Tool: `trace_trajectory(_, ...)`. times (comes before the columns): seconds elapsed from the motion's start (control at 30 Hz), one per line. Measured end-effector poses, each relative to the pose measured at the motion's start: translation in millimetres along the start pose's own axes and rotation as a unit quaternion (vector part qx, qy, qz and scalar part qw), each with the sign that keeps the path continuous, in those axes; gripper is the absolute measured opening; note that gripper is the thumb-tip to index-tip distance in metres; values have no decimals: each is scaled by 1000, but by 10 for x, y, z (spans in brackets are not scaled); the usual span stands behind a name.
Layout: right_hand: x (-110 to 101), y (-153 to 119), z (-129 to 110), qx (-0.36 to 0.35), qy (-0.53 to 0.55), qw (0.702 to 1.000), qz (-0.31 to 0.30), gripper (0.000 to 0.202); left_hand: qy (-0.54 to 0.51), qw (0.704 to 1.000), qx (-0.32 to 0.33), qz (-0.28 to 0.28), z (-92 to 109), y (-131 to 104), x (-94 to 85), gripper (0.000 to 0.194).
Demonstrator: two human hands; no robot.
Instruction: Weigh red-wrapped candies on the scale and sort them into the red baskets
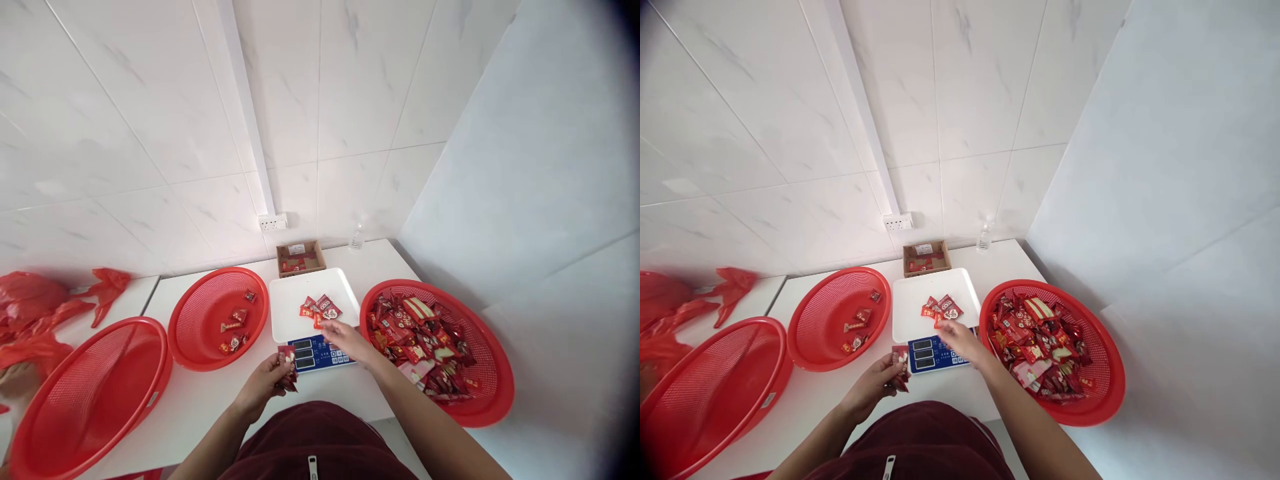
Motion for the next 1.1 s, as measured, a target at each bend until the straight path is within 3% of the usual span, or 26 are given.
trace_trajectory(0.1,261,-222,-86,-36,15,994,-103,41,146,988,31,-41,19,50,128,29)
trace_trajectory(0.2,418,-333,-188,-73,-58,993,-68,22,192,978,31,-76,38,110,269,29)
trace_trajectory(0.27,392,-355,-219,-76,-88,993,-24,16,191,977,29,-88,49,137,333,32)
trace_trajectory(0.37,123,-392,-163,-73,-51,996,12,20,145,986,23,-72,72,141,345,37)
trace_trajectory(0.47,-361,-481,35,-53,-58,991,108,29,40,997,7,-64,97,106,268,35)
trace_trajectory(0.57,-814,-578,297,23,-150,949,276,31,-48,997,-9,-64,103,76,174,34)
trace_trajectory(0.63,-929,-609,402,35,-206,906,367,35,-57,997,-7,-51,99,77,152,31)
trace_trajectory(0.67,-902,-607,416,25,-213,899,381,38,-50,998,-1,-48,97,85,162,28)
trace_trajectory(0.73,-680,-577,363,-4,-174,930,323,44,-27,998,18,-51,97,110,227,23)
trace_trajectory(0.83,-95,-524,137,-15,-44,996,76,55,5,996,56,-69,112,157,392,22)
trace_trajectory(0.87,92,-517,51,-19,-13,1000,0,59,13,995,69,-77,119,171,446,22)
trace_trajectory(0.93,340,-510,-82,-35,10,996,-77,59,36,991,90,-91,130,196,516,21)
trace_trajectory(1.0,365,-497,-113,-42,-15,996,-82,51,72,989,104,-75,133,215,503,22)
trace_trajectory(1.1,15,-470,56,-41,-118,992,29,42,146,980,137,14,112,231,295,23)
Point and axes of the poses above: each hand's wrist, its own y-axis towards the middle knuckle, its own x-axis out of the palm, z = x × y, the point moved 1 cm from there along y, towards the middle knuckle, and after that the axes turned 7 degrees about -y, right-handed, at the moved point
